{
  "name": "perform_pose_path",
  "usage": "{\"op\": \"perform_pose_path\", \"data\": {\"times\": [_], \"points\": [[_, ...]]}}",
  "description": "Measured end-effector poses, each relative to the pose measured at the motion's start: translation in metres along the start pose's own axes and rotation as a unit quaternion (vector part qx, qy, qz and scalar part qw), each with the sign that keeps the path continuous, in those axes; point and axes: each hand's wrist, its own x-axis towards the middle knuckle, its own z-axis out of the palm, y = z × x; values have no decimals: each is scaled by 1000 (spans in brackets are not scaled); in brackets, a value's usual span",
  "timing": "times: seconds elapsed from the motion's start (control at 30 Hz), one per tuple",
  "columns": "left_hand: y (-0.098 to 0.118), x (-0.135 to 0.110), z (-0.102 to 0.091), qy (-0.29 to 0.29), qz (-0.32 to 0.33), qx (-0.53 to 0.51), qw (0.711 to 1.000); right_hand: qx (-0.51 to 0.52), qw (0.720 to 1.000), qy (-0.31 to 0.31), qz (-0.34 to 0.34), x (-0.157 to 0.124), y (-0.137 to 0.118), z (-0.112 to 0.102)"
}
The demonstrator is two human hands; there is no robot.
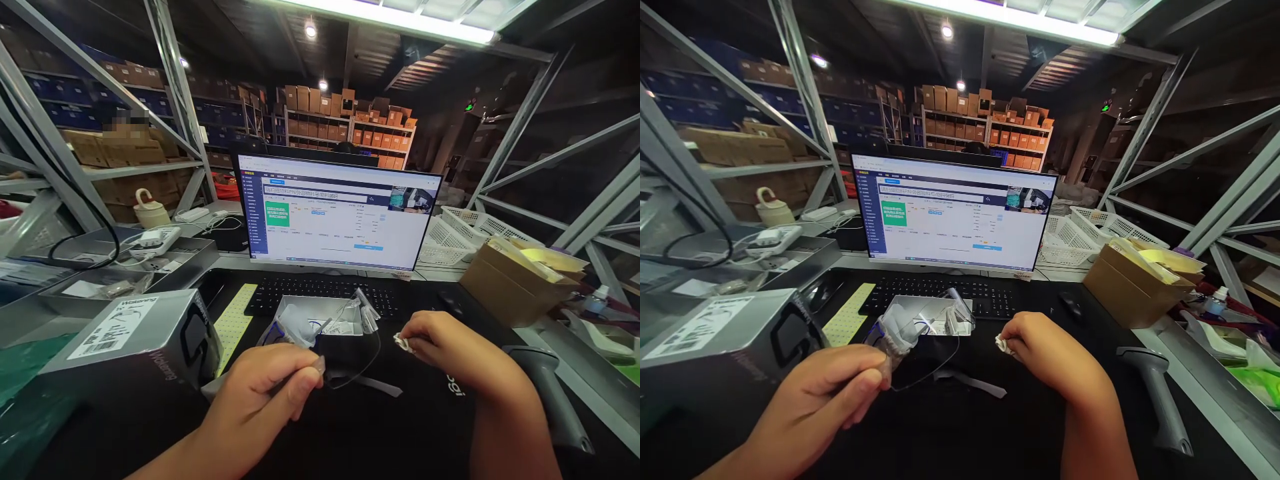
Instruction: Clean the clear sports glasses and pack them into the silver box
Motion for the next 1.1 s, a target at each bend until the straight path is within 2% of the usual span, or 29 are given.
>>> {"op": "perform_pose_path", "data": {"times": [0.2, 0.4, 0.53, 0.67, 0.73, 0.87, 1.1], "points": [[0, 2, 1, -18, 20, 5, 1000, 29, 999, -8, 20, 11, 10, 5], [2, 3, 0, -30, 19, 25, 999, 34, 989, -62, 130, 27, 15, 10], [1, 3, 1, -25, 7, 21, 999, -11, 982, -45, 184, 37, 15, 12], [1, 2, 1, -16, -20, 13, 1000, -14, 991, 32, 129, 38, 14, 13], [1, 2, 1, -14, -33, 10, 999, 8, 994, 49, 100, 37, 12, 15], [0, 1, 2, -15, -57, 2, 998, 31, 995, 28, 88, 39, 8, 20], [-1, 1, 2, -9, -65, -7, 998, -1, 998, 13, 69, 47, 4, 30]]}}
